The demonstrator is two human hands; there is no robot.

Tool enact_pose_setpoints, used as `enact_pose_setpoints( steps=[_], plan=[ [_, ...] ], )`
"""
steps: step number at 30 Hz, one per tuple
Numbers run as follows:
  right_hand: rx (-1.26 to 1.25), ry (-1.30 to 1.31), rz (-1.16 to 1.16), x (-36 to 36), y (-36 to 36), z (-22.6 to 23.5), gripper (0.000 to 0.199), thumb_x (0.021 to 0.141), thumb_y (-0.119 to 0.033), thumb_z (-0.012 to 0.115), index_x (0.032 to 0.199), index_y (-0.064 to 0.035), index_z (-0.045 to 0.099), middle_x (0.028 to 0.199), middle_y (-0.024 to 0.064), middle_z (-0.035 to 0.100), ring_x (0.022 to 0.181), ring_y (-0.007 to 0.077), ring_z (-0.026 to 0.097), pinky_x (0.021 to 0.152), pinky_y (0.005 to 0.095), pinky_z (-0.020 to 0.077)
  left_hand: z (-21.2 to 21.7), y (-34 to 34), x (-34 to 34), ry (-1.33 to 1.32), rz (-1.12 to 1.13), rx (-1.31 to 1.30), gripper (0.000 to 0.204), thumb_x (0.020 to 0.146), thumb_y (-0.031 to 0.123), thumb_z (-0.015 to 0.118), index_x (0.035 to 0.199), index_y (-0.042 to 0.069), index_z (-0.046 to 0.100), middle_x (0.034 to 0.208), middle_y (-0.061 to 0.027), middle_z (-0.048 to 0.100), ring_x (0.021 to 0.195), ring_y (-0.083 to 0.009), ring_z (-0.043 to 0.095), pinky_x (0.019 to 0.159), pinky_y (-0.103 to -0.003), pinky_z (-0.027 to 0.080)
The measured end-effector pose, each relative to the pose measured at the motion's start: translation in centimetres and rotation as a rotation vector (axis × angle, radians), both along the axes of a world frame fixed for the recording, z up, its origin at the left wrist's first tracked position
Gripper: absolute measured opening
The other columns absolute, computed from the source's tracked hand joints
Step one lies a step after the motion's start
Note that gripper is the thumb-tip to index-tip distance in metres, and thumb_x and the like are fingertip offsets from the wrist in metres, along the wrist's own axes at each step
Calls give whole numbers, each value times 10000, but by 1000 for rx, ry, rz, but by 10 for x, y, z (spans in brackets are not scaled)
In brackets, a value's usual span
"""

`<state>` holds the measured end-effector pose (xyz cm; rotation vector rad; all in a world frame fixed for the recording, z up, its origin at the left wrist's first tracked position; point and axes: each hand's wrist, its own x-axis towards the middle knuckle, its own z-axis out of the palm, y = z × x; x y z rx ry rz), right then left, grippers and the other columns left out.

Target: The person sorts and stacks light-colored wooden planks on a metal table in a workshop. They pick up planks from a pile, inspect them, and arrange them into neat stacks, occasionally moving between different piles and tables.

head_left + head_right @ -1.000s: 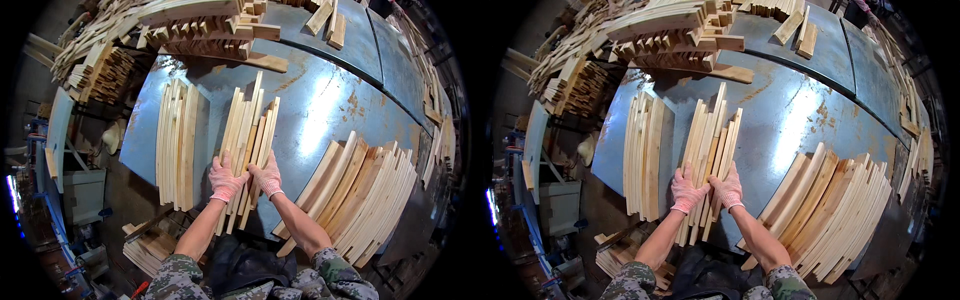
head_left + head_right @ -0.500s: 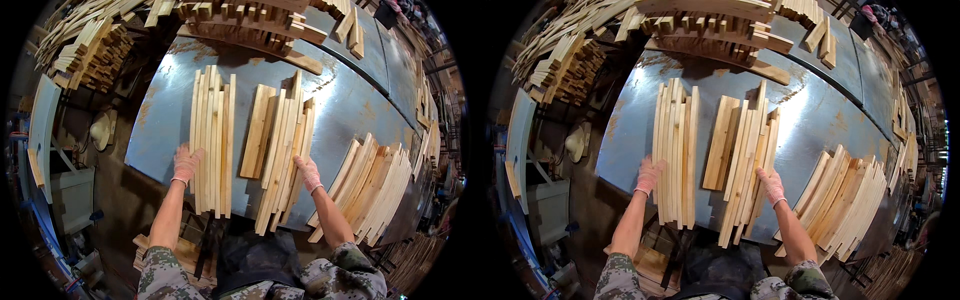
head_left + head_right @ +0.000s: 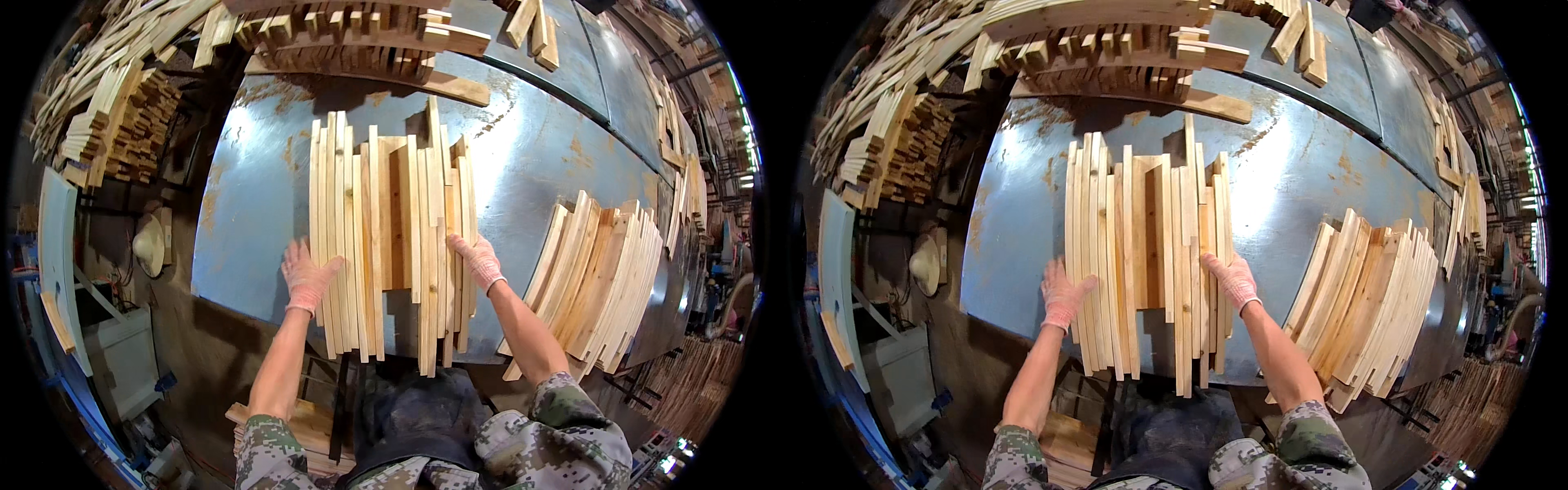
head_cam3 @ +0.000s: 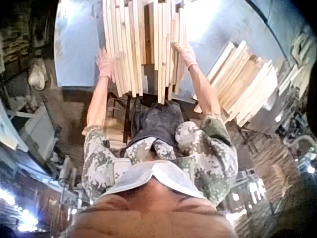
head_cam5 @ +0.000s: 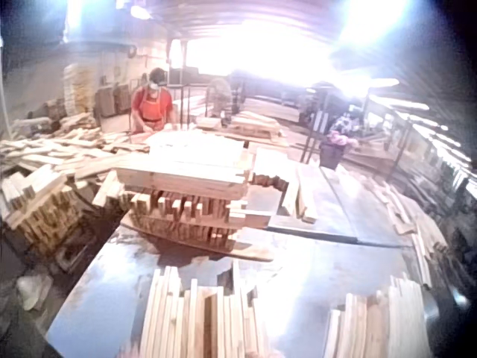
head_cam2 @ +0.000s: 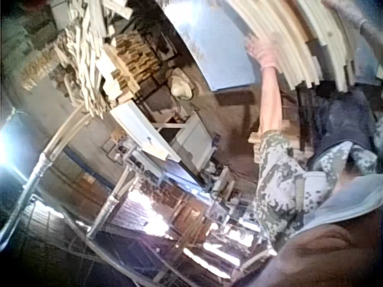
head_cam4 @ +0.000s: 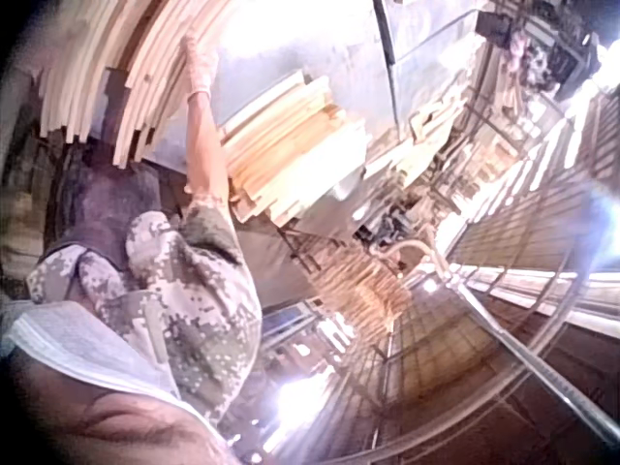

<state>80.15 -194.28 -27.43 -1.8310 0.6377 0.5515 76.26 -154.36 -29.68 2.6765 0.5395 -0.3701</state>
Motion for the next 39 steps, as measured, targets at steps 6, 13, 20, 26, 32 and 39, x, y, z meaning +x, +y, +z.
enact_pose_setpoints(
  steps=[6, 13, 20, 26, 32, 39],
  plan=[
    [64, -87, -32, 0, -3, -2, 683, 909, -477, 833, 1401, -38, 656, 1175, 166, 786, 1051, 267, 749, 969, 420, 581, 88, -102, -29, -199, -208, -611, 685, 1004, 234, 720, 1598, -1, 474, 1602, -236, 535, 1487, -340, 523, 1231, -453, 415],
    [-76, 23, 22, 2, -18, -18, 846, 860, -588, 815, 1458, -28, 607, 1321, 244, 704, 1185, 371, 716, 1029, 475, 571, 22, -205, -42, 219, 165, -540, 871, 1056, 513, 627, 1685, 11, 294, 1746, -265, 279, 1615, -402, 288, 1316, -435, 264],
    [-21, 71, 33, -139, -50, 16, 1090, 853, -463, 858, 1646, 65, 328, 1459, 279, 583, 1334, 376, 588, 1145, 427, 468, 42, -226, -69, 158, 103, -400, 986, 928, 405, 809, 1686, 35, 299, 1697, -253, 355, 1565, -425, 360, 1289, -443, 325],
    [-17, 490, 279, -277, -43, 58, 1005, 845, -545, 863, 1574, 32, 481, 1391, 282, 661, 1314, 393, 633, 1128, 432, 485, 66, -226, -117, -103, -163, -275, 579, 896, 213, 821, 1411, 41, 620, 1354, -191, 648, 1237, -322, 656, 1055, -412, 529],
    [14, 395, 243, -278, -14, 51, 808, 930, -526, 785, 1488, 23, 582, 1367, 259, 690, 1291, 416, 650, 1103, 444, 500, 76, -238, -129, 314, -158, -527, 317, 909, 185, 793, 1184, 35, 740, 1077, -160, 762, 991, -284, 753, 897, -403, 597],
    [29, 385, 88, -282, 33, -1, 644, 952, -515, 760, 1299, 24, 692, 1139, 260, 767, 1083, 427, 733, 952, 488, 556, 76, -241, -117, 431, -204, -478, 336, 931, 274, 747, 1161, 30, 765, 1118, -185, 781, 1070, -330, 759, 947, -428, 595]
  ],
)
